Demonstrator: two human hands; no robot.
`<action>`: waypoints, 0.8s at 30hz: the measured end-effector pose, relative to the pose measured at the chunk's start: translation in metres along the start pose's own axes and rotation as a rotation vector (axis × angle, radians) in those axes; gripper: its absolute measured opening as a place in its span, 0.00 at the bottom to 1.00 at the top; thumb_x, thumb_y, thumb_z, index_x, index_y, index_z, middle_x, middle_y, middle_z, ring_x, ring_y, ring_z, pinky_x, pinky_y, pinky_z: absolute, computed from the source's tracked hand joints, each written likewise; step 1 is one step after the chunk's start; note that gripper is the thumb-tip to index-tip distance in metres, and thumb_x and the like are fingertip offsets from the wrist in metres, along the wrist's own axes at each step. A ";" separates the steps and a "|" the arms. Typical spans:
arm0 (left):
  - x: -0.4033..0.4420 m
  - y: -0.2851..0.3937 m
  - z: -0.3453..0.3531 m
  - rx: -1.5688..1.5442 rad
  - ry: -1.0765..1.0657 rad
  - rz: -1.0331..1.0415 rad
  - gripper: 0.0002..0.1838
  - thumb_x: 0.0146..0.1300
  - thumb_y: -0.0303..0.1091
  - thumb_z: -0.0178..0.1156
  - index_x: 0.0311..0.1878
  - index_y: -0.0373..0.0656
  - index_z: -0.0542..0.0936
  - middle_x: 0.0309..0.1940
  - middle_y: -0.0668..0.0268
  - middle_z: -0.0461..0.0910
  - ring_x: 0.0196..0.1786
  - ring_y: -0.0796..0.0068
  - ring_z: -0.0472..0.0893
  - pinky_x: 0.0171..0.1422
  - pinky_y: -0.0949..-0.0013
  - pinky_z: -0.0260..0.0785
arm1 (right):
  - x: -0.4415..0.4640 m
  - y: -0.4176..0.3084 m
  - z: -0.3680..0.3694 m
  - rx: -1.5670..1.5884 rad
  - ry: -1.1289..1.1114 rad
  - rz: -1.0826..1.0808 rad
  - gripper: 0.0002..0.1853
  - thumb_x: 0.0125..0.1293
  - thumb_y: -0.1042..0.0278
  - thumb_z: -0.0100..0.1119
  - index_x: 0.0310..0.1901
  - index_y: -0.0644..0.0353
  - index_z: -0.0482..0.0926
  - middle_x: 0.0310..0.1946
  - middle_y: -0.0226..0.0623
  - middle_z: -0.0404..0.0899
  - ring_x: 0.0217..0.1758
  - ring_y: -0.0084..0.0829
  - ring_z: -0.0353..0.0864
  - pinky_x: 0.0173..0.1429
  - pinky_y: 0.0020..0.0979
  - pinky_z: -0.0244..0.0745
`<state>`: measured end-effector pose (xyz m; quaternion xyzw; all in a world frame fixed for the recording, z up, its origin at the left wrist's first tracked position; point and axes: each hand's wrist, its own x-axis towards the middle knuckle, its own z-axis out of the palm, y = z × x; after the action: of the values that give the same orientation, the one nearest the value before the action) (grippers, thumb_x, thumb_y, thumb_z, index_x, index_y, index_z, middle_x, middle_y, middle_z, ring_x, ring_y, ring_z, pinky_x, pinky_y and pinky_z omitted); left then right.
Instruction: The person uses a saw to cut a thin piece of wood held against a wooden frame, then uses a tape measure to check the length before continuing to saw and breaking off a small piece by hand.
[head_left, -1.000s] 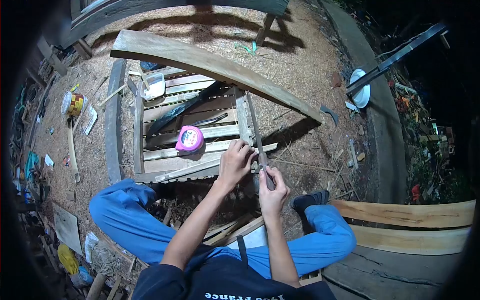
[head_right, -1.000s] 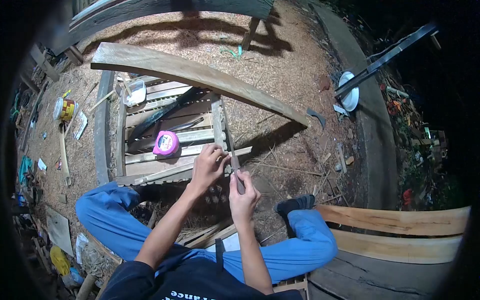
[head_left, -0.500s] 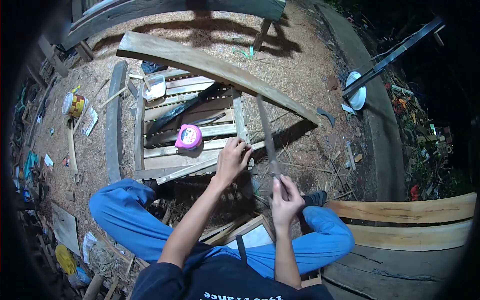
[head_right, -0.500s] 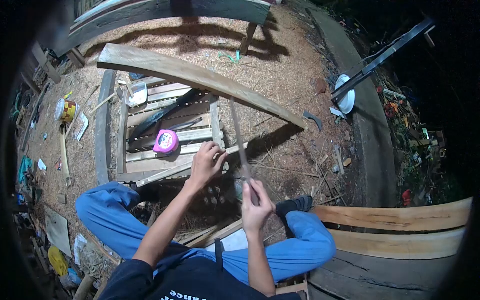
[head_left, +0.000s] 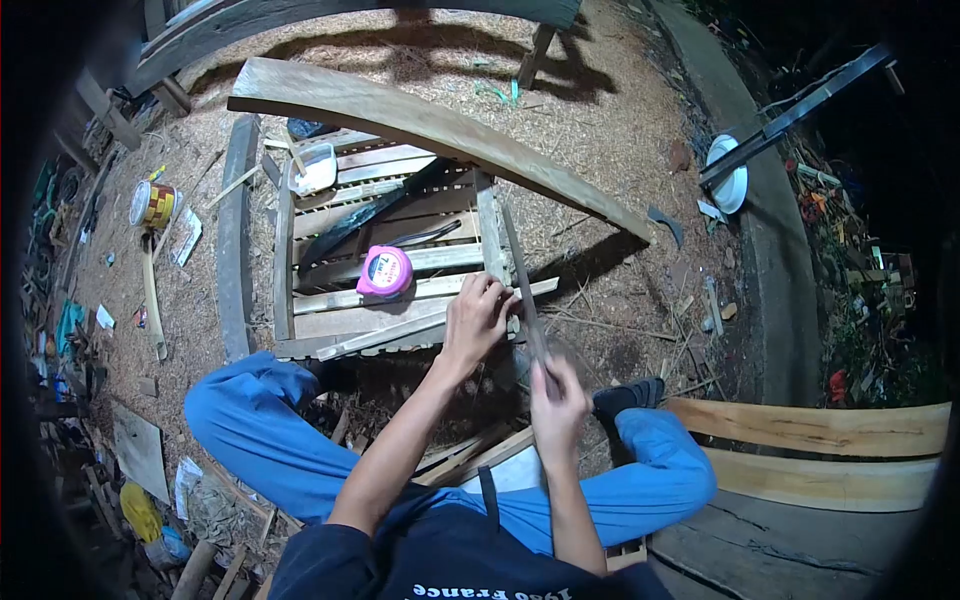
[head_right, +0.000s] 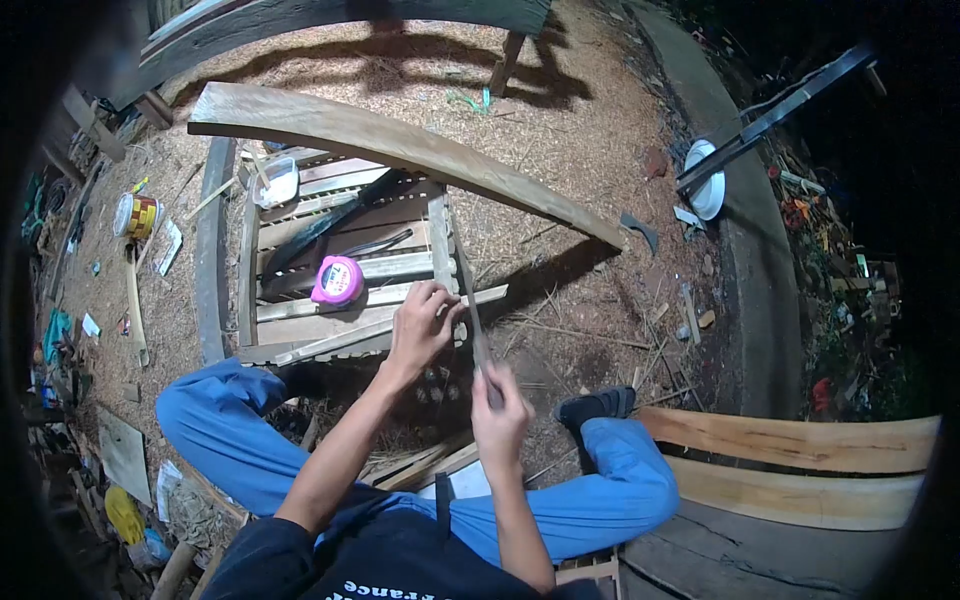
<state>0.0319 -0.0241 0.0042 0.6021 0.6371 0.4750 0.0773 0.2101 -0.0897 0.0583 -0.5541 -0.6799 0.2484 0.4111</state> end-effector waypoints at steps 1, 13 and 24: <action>0.000 0.000 0.000 -0.008 0.003 -0.003 0.09 0.65 0.32 0.73 0.41 0.39 0.84 0.42 0.59 0.80 0.47 0.53 0.81 0.46 0.53 0.77 | -0.022 0.013 -0.012 0.064 0.017 0.027 0.08 0.71 0.79 0.70 0.49 0.70 0.86 0.41 0.48 0.90 0.42 0.38 0.92 0.48 0.36 0.85; -0.004 0.001 0.003 -0.069 -0.038 -0.019 0.09 0.65 0.33 0.75 0.40 0.40 0.86 0.42 0.60 0.82 0.47 0.54 0.83 0.49 0.53 0.78 | 0.002 -0.037 -0.023 0.242 0.157 -0.018 0.09 0.71 0.80 0.72 0.49 0.72 0.87 0.45 0.43 0.91 0.44 0.29 0.90 0.53 0.32 0.84; -0.002 -0.002 0.002 -0.055 -0.049 0.019 0.09 0.64 0.32 0.75 0.42 0.39 0.86 0.43 0.60 0.82 0.48 0.54 0.83 0.46 0.54 0.79 | 0.036 -0.003 0.033 0.063 0.055 0.007 0.08 0.72 0.75 0.71 0.49 0.69 0.88 0.42 0.46 0.91 0.45 0.33 0.92 0.55 0.35 0.84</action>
<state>0.0321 -0.0243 0.0012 0.6172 0.6160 0.4781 0.1051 0.1790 -0.0521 0.0536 -0.5497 -0.6583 0.2558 0.4460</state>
